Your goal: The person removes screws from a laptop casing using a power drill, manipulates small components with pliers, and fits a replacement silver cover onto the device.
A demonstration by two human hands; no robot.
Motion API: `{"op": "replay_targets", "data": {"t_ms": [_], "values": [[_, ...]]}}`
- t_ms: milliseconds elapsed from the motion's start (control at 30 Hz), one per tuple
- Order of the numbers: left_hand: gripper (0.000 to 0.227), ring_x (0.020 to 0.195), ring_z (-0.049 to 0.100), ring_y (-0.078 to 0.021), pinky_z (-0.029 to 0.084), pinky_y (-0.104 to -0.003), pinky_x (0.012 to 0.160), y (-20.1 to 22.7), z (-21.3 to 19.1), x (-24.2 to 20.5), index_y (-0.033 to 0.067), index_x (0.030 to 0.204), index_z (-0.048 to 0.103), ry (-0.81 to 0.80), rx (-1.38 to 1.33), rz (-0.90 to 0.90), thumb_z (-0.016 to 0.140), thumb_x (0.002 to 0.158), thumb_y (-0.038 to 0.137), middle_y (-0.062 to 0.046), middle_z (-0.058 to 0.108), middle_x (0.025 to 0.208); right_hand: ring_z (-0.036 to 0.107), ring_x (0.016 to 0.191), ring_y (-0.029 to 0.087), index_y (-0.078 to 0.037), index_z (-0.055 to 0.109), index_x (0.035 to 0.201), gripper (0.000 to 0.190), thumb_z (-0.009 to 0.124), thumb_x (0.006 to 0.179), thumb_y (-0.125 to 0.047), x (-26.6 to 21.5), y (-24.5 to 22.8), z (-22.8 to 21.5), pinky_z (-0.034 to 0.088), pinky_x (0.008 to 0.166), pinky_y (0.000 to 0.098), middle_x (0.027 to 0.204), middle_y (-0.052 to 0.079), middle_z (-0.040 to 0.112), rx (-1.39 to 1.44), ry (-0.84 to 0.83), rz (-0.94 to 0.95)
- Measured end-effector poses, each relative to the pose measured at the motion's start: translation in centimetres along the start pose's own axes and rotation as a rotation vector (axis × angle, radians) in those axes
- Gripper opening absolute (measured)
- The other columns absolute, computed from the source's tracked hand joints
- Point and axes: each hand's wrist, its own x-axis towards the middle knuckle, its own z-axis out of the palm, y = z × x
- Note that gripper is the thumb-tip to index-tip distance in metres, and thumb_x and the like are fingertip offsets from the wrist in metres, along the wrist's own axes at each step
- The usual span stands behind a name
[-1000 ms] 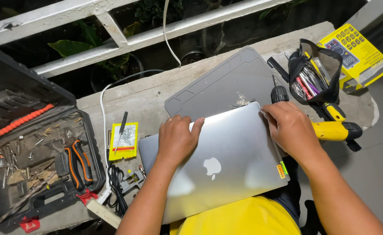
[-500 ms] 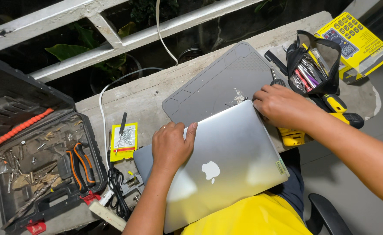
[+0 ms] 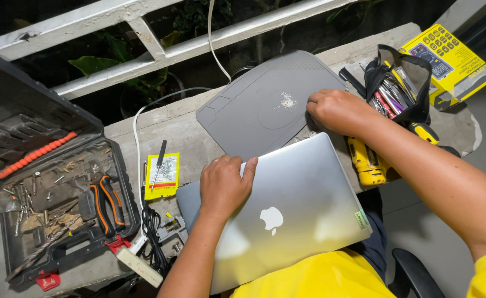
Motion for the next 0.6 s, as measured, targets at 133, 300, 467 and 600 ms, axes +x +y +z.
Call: {"op": "replay_targets", "data": {"t_ms": [133,300,467,600], "values": [[0.053,0.082,0.07,-0.0391,0.053,-0.049,0.076,-0.3,0.6,-0.2,0.0039,0.083,0.074,-0.001,0.022,0.017,0.048,0.104,0.045,-0.017,0.064,0.072,0.072,0.077,0.018,-0.014,0.07,0.085,0.005,0.073,0.088,-0.015,1.3,-0.1,-0.4,0.058,0.074,0.026,0.077,0.001,0.066,0.072,-0.037,0.049],[0.052,0.083,0.069,-0.0432,0.052,-0.053,0.076,-0.4,1.6,-0.1,0.0022,0.082,0.072,0.051,0.049,0.083,0.051,0.102,0.045,-0.02,0.064,0.073,0.073,0.079,0.019,-0.013,0.069,0.087,0.014,0.081,0.08,-0.017,1.5,-0.2,0.9,0.059,0.076,0.0279,0.08,0.001,0.068,0.121,-0.011,0.114],[0.051,0.083,0.069,-0.0429,0.052,-0.052,0.075,0.5,2.5,0.6,0.0018,0.084,0.074,0.086,0.052,0.113,0.053,0.1,0.046,-0.019,0.065,0.074,0.072,0.074,0.023,-0.011,0.066,0.083,0.014,0.079,0.081,-0.017,1.3,-0.4,1.3,0.059,0.072,0.0311,0.072,0.004,0.065,0.19,0.07,0.228],[0.05,0.083,0.069,-0.0409,0.052,-0.05,0.075,0.8,2.6,1.0,0.0024,0.085,0.073,0.086,0.034,0.086,0.052,0.101,0.044,-0.018,0.064,0.075,0.069,0.07,0.018,-0.013,0.067,0.081,0.01,0.072,0.088,-0.019,1.6,-1.0,-0.7,0.057,0.069,0.0282,0.069,0.0,0.064,0.261,0.05,0.329]]}}
